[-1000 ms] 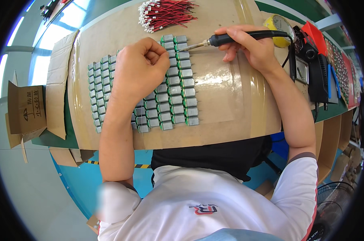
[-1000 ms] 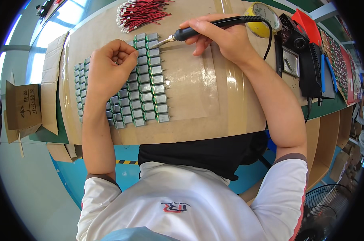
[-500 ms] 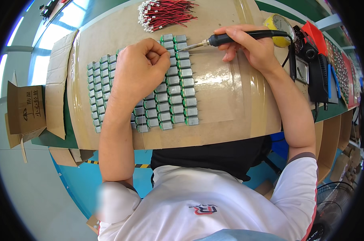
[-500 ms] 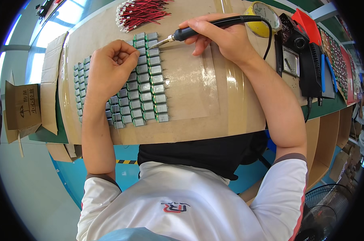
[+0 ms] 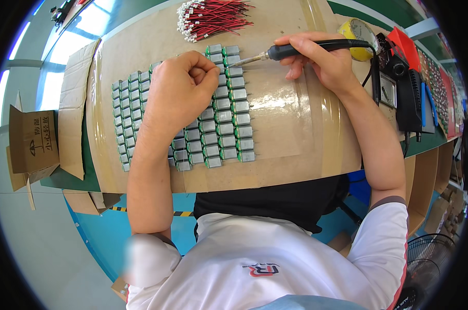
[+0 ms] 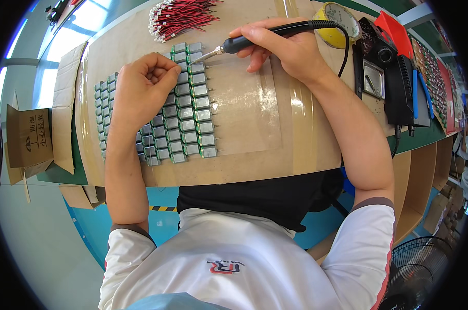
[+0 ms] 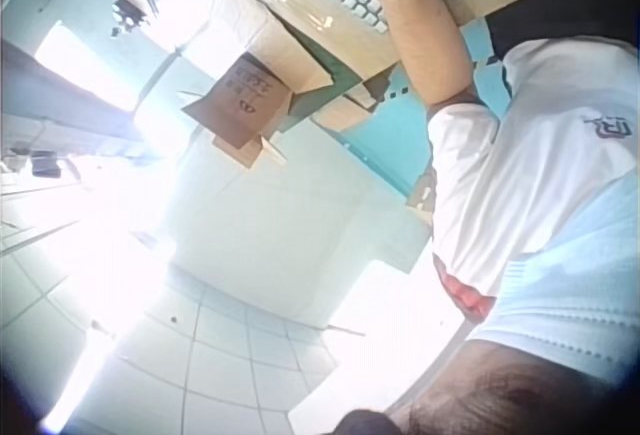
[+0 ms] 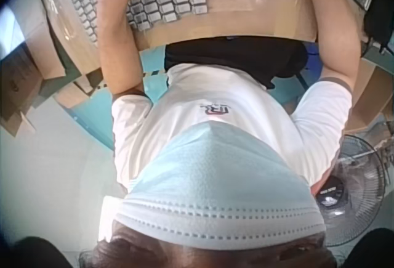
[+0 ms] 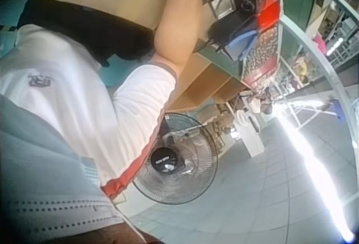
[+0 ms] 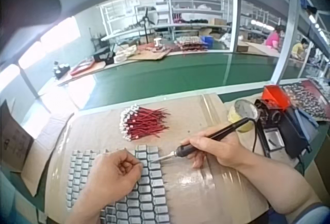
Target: Soldering individual wires onto a grid of small electronic components arranged on a workbench.
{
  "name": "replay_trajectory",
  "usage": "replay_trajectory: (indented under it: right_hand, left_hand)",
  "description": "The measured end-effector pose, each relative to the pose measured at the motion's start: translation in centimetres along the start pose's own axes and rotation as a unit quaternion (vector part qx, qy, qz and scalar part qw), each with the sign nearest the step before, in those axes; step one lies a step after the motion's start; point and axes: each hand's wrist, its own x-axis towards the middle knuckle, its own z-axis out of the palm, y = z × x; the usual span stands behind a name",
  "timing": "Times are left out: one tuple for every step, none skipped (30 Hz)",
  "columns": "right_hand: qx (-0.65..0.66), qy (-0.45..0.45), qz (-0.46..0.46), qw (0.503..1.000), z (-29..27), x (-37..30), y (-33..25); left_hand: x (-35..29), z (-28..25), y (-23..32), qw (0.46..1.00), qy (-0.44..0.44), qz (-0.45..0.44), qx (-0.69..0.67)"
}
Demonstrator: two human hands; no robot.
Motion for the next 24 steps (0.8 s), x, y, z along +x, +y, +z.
replay_trajectory:
  right_hand:
    - [-0.001,0.0,-0.002,1.0,0.0,0.0,0.03]
    - [-0.001,0.0,-0.002,1.0,0.0,-0.01,0.05]
    - [-0.001,0.0,-0.002,1.0,0.01,-0.01,0.05]
    - [-0.001,-0.001,-0.003,1.0,0.01,-0.01,0.06]
    - [-0.001,-0.001,-0.003,1.0,0.0,-0.02,0.08]
    - [-0.002,0.0,-0.002,1.0,0.0,-0.03,0.07]
    - [-0.002,0.001,-0.002,1.0,0.01,-0.03,0.06]
    - [-0.002,0.001,-0.002,1.0,0.02,-0.01,0.04]
    - [-0.003,0.002,-0.003,1.0,0.03,-0.01,0.04]
    - [-0.004,0.002,-0.003,1.0,0.03,0.0,0.03]
    - [-0.004,0.002,-0.003,1.0,0.04,0.0,0.03]
    - [-0.004,0.003,-0.003,1.0,0.04,0.0,0.03]
    - [-0.004,0.003,-0.002,1.0,0.04,0.0,0.04]
    - [-0.004,0.003,-0.002,1.0,0.05,0.0,0.06]
    - [-0.006,0.004,-0.003,1.0,0.04,0.0,0.09]
    - [-0.007,0.005,-0.004,1.0,0.03,0.0,0.12]
    - [-0.007,0.006,-0.004,1.0,-0.04,-0.01,0.18]
    - [0.007,0.006,-0.001,1.0,-0.16,-0.03,0.28]
    - [0.02,0.006,0.003,1.0,-0.23,-0.05,0.32]
    - [0.02,0.006,0.003,1.0,-0.25,-0.04,0.24]
    - [0.023,0.01,0.009,1.0,-0.26,-0.04,0.14]
    - [0.026,0.014,0.016,0.999,-0.27,-0.04,0.1]
    - [0.027,0.014,0.016,0.999,-0.26,-0.05,0.15]
    - [0.023,0.011,0.01,1.0,-0.24,-0.04,0.18]
  left_hand:
    - [-0.02,-0.02,0.09,1.0,0.0,0.002,0.001]
    - [-0.04,-0.01,0.15,1.0,0.0,0.003,0.002]
    - [-0.06,0.0,0.17,1.0,0.0,0.003,0.002]
    - [-0.07,0.02,0.18,1.0,0.001,0.007,0.003]
    - [-0.08,0.03,0.19,1.0,0.002,0.01,0.003]
    - [-0.08,0.02,0.2,1.0,0.002,0.01,0.003]
    - [-0.07,0.01,0.21,1.0,0.0,0.009,0.004]
    - [-0.07,-0.01,0.22,1.0,-0.002,0.009,0.004]
    - [-0.07,0.0,0.22,1.0,-0.002,0.009,0.004]
    - [-0.07,0.0,0.22,1.0,-0.002,0.01,0.003]
    - [-0.07,0.0,0.22,1.0,-0.003,0.012,0.002]
    - [-0.09,0.02,0.21,1.0,-0.003,0.012,0.002]
    - [-0.11,0.05,0.2,1.0,-0.002,0.014,0.001]
    - [-0.13,0.07,0.2,1.0,-0.001,0.017,0.0]
    - [-0.13,0.08,0.21,1.0,-0.001,0.017,0.0]
    - [-0.13,0.08,0.22,1.0,-0.001,0.017,0.0]
    - [-0.13,0.09,0.22,1.0,-0.001,0.017,-0.001]
    - [-0.13,0.11,0.15,1.0,-0.001,0.018,-0.001]
    - [-0.14,0.14,0.01,1.0,0.007,0.017,-0.004]
    - [-0.14,0.15,-0.05,1.0,0.016,0.016,-0.008]
    - [-0.12,0.16,-0.02,1.0,0.015,0.016,-0.008]
    - [-0.1,0.15,0.05,0.999,0.025,0.002,-0.023]
    - [-0.08,0.14,0.11,0.999,0.036,-0.012,-0.038]
    - [-0.08,0.12,0.19,0.999,0.035,-0.012,-0.038]
